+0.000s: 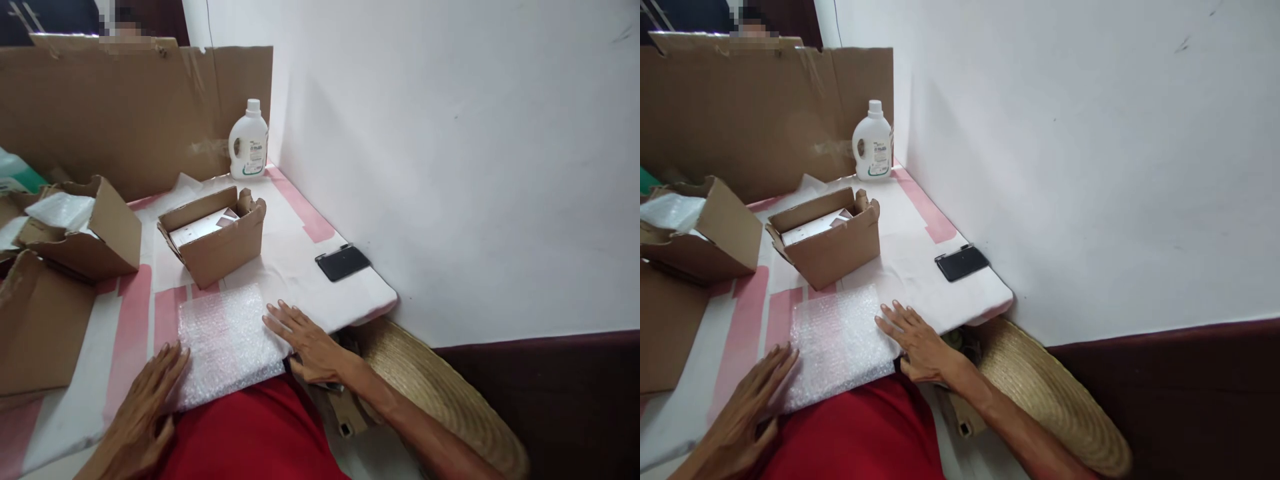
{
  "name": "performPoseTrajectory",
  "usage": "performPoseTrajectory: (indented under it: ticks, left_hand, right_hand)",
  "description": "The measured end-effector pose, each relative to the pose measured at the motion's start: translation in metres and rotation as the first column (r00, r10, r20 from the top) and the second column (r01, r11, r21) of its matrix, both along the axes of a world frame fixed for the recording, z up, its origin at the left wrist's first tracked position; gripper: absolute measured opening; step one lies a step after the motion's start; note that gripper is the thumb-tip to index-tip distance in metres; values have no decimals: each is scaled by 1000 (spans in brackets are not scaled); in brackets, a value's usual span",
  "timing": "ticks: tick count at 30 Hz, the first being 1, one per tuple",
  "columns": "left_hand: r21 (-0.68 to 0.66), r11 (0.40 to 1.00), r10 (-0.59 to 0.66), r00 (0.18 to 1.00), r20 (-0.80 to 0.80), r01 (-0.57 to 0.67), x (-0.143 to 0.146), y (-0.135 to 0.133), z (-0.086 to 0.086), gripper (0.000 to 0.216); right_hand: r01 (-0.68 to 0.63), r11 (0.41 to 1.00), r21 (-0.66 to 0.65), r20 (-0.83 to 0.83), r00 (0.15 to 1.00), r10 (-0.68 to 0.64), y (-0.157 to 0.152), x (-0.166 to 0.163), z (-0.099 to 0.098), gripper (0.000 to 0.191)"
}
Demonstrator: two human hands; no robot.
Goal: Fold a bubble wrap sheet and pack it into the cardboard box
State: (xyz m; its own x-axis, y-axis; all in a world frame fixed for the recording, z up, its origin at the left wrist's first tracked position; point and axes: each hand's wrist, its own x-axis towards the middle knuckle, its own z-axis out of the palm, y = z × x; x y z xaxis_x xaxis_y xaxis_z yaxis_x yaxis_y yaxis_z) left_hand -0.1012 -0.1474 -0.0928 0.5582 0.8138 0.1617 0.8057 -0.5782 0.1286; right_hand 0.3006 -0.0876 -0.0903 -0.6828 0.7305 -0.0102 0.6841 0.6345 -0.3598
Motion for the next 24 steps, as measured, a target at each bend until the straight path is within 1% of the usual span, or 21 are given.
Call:
performPoseTrajectory:
  ticks: [1, 3, 5, 7, 9, 11, 13, 16, 19, 20, 22, 24]
  left_hand:
    - [8, 1000, -28, 999, -29, 28, 2, 0, -1, 87]
    - [35, 998, -56, 996, -64, 59, 7, 5, -6, 92]
    - [65, 995, -72, 995, -70, 77, 11, 14, -12, 95]
    - [96, 991, -89, 994, -59, 94, 12, 19, -17, 92]
    - [122, 984, -122, 992, -43, 127, 9, 20, -19, 85]
    - [124, 981, -144, 989, -28, 147, 6, 17, -19, 81]
    - [102, 986, -133, 991, -9, 133, 4, 14, -17, 77]
    - [103, 991, -94, 994, 65, 87, 5, 15, -14, 62]
    - [150, 988, -58, 975, 213, 26, 11, 22, -10, 38]
    - [147, 989, -33, 963, 269, -7, 15, 25, -10, 30]
    - [108, 988, 63, 927, 369, -110, 22, 31, -8, 19]
    - [54, 972, 181, 881, 437, -227, 31, 36, -8, 19]
  right_hand:
    - [-24, 1000, -5, 32, 999, 24, 0, -3, -1, 102]
    - [-57, 998, 24, 67, 996, 55, 5, -11, -6, 103]
    - [-74, 995, 72, 59, 996, 70, 10, -19, -14, 95]
    - [-82, 993, 90, 25, 997, 80, 10, -23, -19, 84]
    - [-80, 994, 80, -22, 996, 82, 6, -23, -23, 75]
    - [-69, 995, 71, -73, 995, 74, 1, -20, -24, 69]
    - [-46, 997, 68, -113, 992, 54, -2, -17, -25, 63]
    - [-7, 999, 54, -165, 986, 16, 1, -16, -30, 52]
    - [54, 998, 37, -318, 947, -40, 6, -22, -33, 38]
    - [100, 995, 28, -388, 918, -81, 7, -25, -33, 34]
    - [233, 973, 0, -507, 838, -200, 9, -35, -33, 29]
    - [389, 921, -27, -560, 757, -336, 11, -47, -31, 34]
